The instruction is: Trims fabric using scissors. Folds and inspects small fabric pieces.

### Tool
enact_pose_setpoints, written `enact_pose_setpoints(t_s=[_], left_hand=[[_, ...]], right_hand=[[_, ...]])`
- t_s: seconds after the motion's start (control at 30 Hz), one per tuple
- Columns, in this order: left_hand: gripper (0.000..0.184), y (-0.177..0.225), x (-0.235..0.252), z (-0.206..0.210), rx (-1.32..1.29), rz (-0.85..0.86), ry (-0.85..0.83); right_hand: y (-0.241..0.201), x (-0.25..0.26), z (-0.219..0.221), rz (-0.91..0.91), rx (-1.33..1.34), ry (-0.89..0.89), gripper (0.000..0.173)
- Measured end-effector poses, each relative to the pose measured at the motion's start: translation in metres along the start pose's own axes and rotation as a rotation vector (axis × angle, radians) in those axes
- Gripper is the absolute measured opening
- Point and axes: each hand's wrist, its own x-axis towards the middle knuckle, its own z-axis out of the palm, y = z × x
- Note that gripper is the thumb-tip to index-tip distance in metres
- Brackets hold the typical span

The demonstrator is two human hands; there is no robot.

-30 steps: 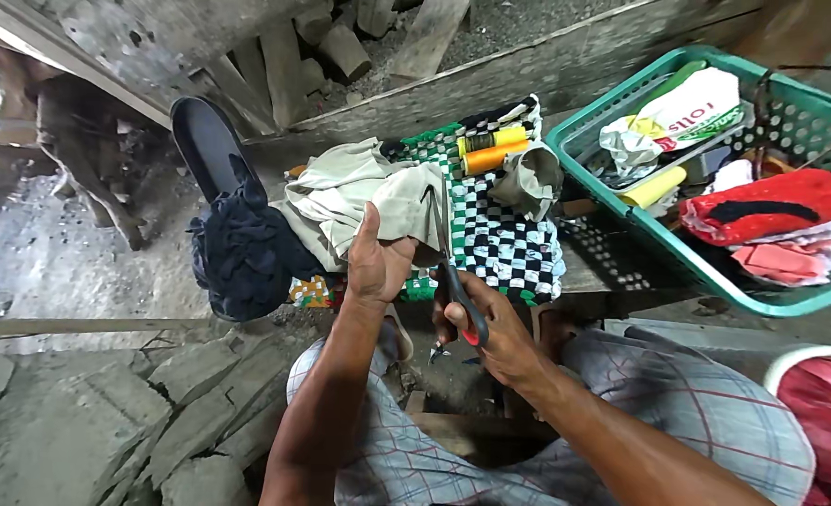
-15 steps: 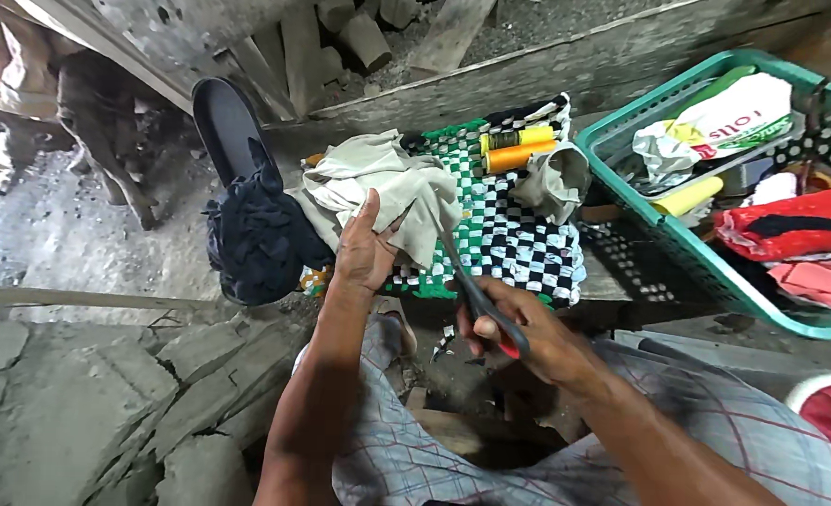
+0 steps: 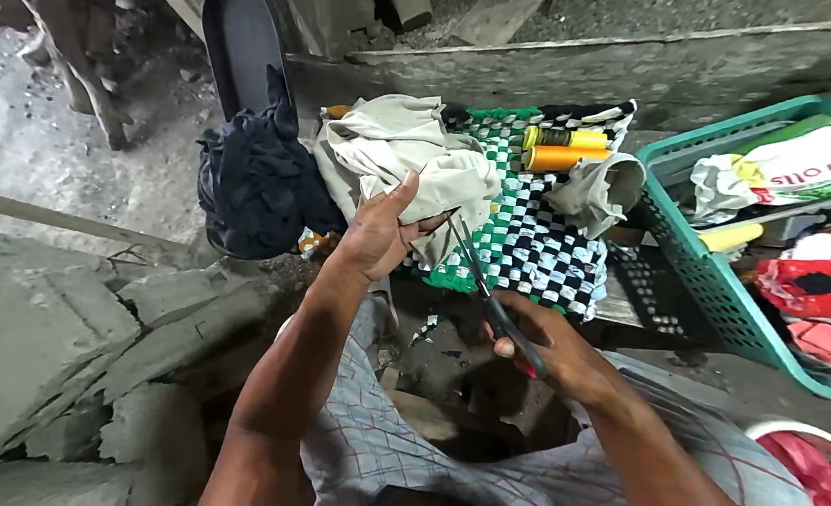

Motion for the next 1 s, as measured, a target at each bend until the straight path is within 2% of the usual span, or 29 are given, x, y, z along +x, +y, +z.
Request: enact_pose_setpoints(t_s=[0.37, 0.73, 0.87, 1.0], left_hand=[[0.047, -0.005, -0.005, 0.009, -0.023, -0.047, -0.001], [0.044, -0.014, -0.008, 0.018, 0.029, -0.085, 0.006], [0.047, -0.015, -0.015, 0.025, 0.076, -0.131, 0.066], [0.046, -0.018, -0.016, 0.025, 0.096, -0.115, 0.052]], right_hand=[[0.005, 0.007, 0.002, -0.082, 0.053, 0.040, 0.084], [0.001, 0.004, 0.002, -0.074, 0.096, 0.093, 0.083], [0.000, 0.006, 0.001, -0.077, 0.089, 0.116, 0.080], [0.001, 0.006, 0.001, -0.084, 0.099, 0.129, 0.076]])
